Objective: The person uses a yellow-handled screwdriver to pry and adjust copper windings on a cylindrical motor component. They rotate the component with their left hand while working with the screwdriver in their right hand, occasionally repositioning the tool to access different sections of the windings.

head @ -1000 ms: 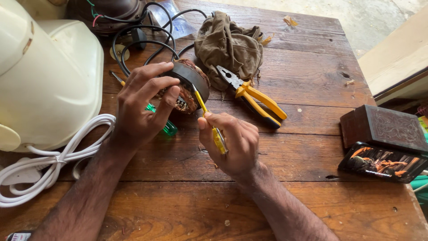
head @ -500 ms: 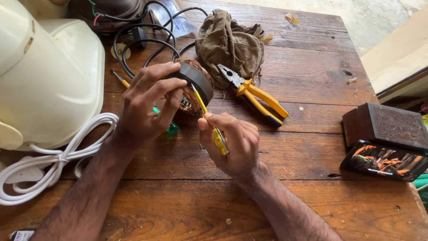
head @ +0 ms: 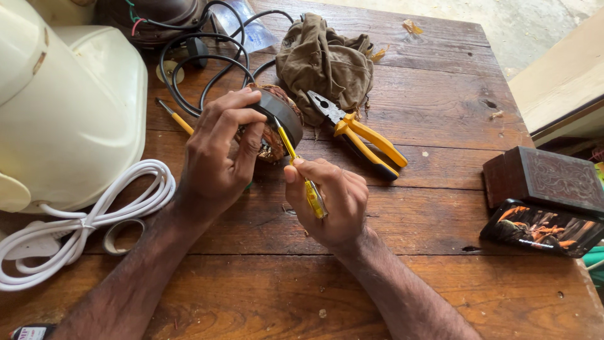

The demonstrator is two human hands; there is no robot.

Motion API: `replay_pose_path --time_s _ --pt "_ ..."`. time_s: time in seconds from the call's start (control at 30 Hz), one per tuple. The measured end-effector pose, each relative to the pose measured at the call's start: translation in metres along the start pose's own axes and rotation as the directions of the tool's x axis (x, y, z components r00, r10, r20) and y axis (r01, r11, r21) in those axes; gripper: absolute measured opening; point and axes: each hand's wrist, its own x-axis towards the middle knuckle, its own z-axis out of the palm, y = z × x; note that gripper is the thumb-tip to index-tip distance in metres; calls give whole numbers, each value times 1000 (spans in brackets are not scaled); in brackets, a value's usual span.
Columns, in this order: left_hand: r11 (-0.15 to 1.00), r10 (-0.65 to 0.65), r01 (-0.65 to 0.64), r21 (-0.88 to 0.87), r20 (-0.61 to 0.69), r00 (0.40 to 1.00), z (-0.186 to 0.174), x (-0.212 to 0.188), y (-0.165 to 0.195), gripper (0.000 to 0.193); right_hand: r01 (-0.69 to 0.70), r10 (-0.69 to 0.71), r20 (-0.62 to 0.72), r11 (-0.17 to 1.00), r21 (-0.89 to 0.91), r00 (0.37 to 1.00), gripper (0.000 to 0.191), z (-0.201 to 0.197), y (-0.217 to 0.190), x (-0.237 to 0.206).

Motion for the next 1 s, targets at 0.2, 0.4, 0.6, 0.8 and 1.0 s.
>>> replay_pose_path --time_s 0.2,0.4,0.6,0.8,1.0 --pt "999 14 -11 38 -69 997 6 -1 0 7 -3 3 -22 1000 -12 1000 16 2 1 0" --pt "998 41 -37 50 -76 996 7 -1 -2 10 1 -1 -18 1000 -5 1000 17 8 2 0" --pt "998 20 -16 59 -65 998 1 0 -2 9 -3 3 -20 1000 -25 1000 17 10 -3 0" --pt "999 9 -6 42 -75 997 -2 -2 3 16 -4 4 -22 1000 -28 1000 17 6 -8 3" --pt "988 -139 132 -79 -80 987 -2 -3 3 23 -5 5 -21 1000 -2 1000 17 5 -7 2"
